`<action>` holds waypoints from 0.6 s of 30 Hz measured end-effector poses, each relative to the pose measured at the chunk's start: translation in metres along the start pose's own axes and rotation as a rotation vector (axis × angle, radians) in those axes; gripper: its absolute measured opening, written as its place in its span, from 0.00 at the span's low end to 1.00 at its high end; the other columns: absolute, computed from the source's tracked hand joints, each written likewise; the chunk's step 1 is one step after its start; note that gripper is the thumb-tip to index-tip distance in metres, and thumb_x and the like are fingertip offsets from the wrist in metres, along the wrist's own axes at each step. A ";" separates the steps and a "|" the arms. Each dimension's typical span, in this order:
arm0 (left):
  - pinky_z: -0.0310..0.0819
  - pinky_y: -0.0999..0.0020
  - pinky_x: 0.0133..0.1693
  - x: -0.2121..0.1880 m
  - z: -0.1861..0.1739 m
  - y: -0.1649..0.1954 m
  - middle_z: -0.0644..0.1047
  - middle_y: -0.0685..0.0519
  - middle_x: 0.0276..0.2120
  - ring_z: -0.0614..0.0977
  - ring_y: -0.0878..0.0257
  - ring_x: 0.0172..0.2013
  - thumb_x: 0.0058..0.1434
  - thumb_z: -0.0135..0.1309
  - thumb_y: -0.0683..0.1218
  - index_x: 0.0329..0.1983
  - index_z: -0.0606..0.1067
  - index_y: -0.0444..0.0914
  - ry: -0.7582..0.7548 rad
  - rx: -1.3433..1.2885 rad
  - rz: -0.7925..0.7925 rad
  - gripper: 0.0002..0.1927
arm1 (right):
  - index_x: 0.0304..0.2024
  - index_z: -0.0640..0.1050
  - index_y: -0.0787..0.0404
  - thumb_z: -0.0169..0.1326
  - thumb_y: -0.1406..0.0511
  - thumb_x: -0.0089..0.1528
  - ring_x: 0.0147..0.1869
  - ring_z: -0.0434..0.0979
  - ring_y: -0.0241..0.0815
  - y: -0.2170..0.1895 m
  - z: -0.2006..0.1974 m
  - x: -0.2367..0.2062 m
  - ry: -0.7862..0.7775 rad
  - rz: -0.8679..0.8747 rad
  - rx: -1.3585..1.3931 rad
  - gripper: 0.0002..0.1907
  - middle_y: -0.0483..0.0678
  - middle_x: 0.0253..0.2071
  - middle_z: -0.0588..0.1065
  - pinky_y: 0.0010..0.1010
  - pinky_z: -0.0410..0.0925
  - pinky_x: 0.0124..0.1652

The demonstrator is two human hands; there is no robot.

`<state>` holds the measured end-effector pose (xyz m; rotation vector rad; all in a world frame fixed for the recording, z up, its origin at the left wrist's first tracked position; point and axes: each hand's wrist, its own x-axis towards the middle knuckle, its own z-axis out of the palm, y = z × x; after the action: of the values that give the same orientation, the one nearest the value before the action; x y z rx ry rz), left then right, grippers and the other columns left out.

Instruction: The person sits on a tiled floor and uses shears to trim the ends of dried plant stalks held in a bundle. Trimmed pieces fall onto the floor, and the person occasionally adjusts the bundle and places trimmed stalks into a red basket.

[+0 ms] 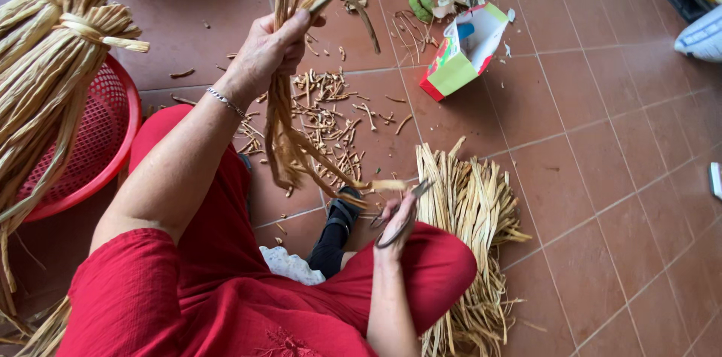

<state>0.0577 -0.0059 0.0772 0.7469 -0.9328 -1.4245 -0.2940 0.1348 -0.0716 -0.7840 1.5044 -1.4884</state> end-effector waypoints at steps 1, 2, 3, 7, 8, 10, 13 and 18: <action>0.48 0.77 0.22 -0.003 0.002 0.000 0.58 0.67 0.20 0.57 0.76 0.20 0.73 0.51 0.56 0.52 0.77 0.37 -0.023 0.020 -0.022 0.19 | 0.58 0.73 0.55 0.43 0.49 0.71 0.26 0.61 0.27 -0.012 0.005 0.006 -0.053 -0.078 -0.036 0.22 0.39 0.26 0.64 0.20 0.58 0.29; 0.47 0.77 0.22 -0.005 0.004 -0.001 0.58 0.67 0.20 0.57 0.77 0.20 0.73 0.52 0.55 0.51 0.77 0.37 -0.049 0.040 -0.045 0.18 | 0.58 0.70 0.62 0.44 0.50 0.73 0.28 0.62 0.30 -0.026 0.008 0.013 -0.094 -0.152 -0.105 0.24 0.41 0.28 0.66 0.24 0.59 0.29; 0.46 0.77 0.22 -0.007 0.006 -0.002 0.58 0.67 0.20 0.57 0.77 0.20 0.72 0.53 0.54 0.51 0.77 0.36 -0.077 0.061 -0.065 0.17 | 0.58 0.67 0.69 0.45 0.50 0.74 0.29 0.64 0.32 -0.041 0.014 0.020 -0.137 -0.228 -0.175 0.27 0.43 0.30 0.68 0.28 0.60 0.30; 0.47 0.77 0.21 -0.011 0.011 -0.008 0.60 0.67 0.21 0.57 0.77 0.20 0.71 0.56 0.51 0.47 0.77 0.36 -0.105 0.076 -0.131 0.13 | 0.72 0.56 0.65 0.56 0.48 0.65 0.33 0.75 0.37 -0.099 0.030 0.044 -0.089 -0.641 -0.771 0.43 0.44 0.31 0.73 0.35 0.69 0.36; 0.47 0.77 0.21 -0.011 0.011 -0.010 0.61 0.67 0.21 0.57 0.77 0.20 0.71 0.56 0.50 0.45 0.77 0.36 -0.104 0.091 -0.136 0.12 | 0.71 0.59 0.65 0.57 0.47 0.64 0.33 0.74 0.37 -0.109 0.033 0.049 -0.073 -0.720 -0.832 0.43 0.45 0.31 0.72 0.34 0.68 0.36; 0.47 0.77 0.21 -0.010 0.010 -0.015 0.61 0.66 0.20 0.57 0.77 0.19 0.70 0.57 0.50 0.44 0.78 0.36 -0.107 0.072 -0.165 0.11 | 0.68 0.64 0.66 0.61 0.45 0.62 0.34 0.71 0.38 -0.123 0.039 0.063 -0.048 -0.878 -0.953 0.44 0.47 0.31 0.70 0.34 0.67 0.36; 0.46 0.77 0.20 -0.009 0.010 -0.027 0.61 0.66 0.19 0.57 0.76 0.18 0.68 0.57 0.49 0.44 0.80 0.37 -0.119 -0.016 -0.243 0.11 | 0.66 0.72 0.62 0.55 0.41 0.65 0.37 0.70 0.33 -0.121 0.061 0.088 -0.395 -0.563 -0.546 0.39 0.42 0.32 0.69 0.28 0.67 0.38; 0.46 0.76 0.21 -0.015 0.019 -0.044 0.61 0.66 0.21 0.58 0.77 0.20 0.70 0.58 0.49 0.42 0.77 0.36 -0.155 0.047 -0.310 0.10 | 0.61 0.74 0.62 0.44 0.36 0.70 0.43 0.70 0.31 -0.092 0.086 0.088 -0.713 -0.528 -0.406 0.39 0.40 0.38 0.73 0.24 0.66 0.43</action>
<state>0.0213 0.0091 0.0460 0.8529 -1.0031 -1.7564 -0.2685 0.0094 0.0130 -1.8391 1.0819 -1.0511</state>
